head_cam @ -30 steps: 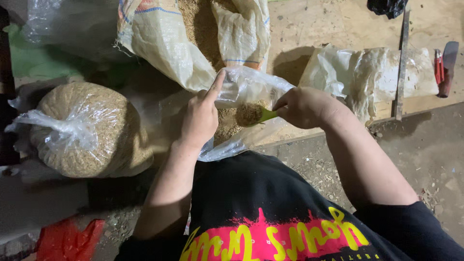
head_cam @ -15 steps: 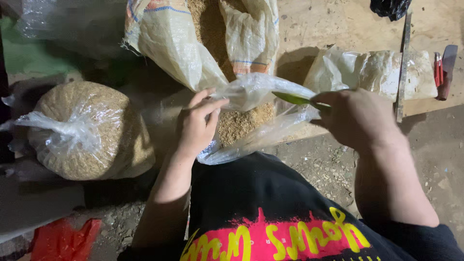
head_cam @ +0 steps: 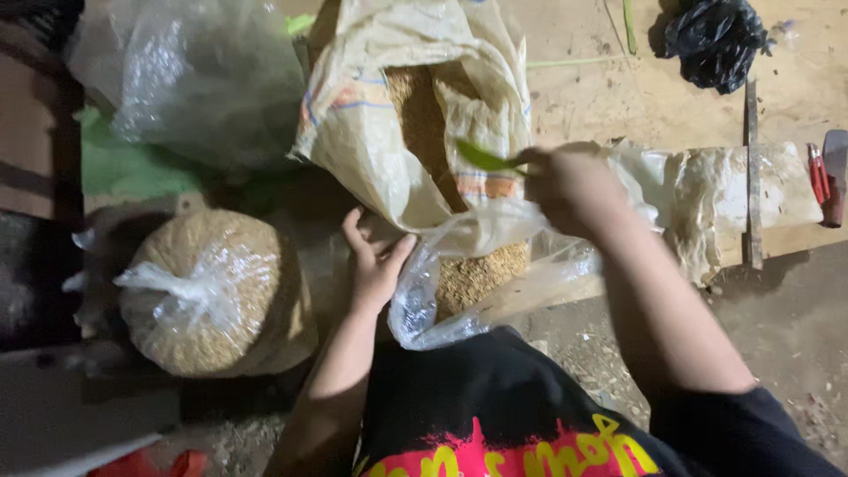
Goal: The person scoops grain from a large sack using a green scoop and pours it into a clear plastic bag. The person repeats this action multiple times to fill the bag.
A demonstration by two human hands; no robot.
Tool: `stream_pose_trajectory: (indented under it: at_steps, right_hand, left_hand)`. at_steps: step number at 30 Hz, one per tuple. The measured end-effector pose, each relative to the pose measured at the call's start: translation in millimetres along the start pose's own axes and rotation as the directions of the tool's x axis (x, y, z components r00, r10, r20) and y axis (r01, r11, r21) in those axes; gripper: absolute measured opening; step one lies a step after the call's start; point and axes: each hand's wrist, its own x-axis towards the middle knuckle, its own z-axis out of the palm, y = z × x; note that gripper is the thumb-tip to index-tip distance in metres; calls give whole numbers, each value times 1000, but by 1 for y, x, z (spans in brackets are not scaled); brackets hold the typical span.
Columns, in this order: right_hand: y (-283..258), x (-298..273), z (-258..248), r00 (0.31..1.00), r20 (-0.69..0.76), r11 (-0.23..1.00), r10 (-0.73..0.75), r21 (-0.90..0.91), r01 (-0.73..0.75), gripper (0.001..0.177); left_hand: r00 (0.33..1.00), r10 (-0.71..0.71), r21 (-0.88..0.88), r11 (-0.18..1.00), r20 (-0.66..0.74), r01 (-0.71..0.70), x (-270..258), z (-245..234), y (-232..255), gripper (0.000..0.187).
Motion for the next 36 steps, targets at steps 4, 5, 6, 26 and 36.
stream_pose_trajectory:
  at_steps: [4,5,6,26,36]
  right_hand:
    - [7,76,55,991,-108,503,-84,-863,-51,39]
    - [12,89,61,970,-166,539,-177,-841,-46,38]
    - [17,101,65,938,-227,573,-263,-819,-38,43]
    - [46,181,113,921,-99,876,-376,-363,319,30]
    - [72,173,104,753,128,715,-645,-247,654,26]
  left_hand:
    - [993,-120,16,993,-3,120,30,7,-16,118]
    - [999,-37,24,999,2,37,38,9,-20,117]
    - [999,43,30,999,8,-43,44,10,-23,116]
    - [972,-203,-145,965,115,219,60,14,12,113]
    - [989,-118,113,988,88,108,56,7,-9,105]
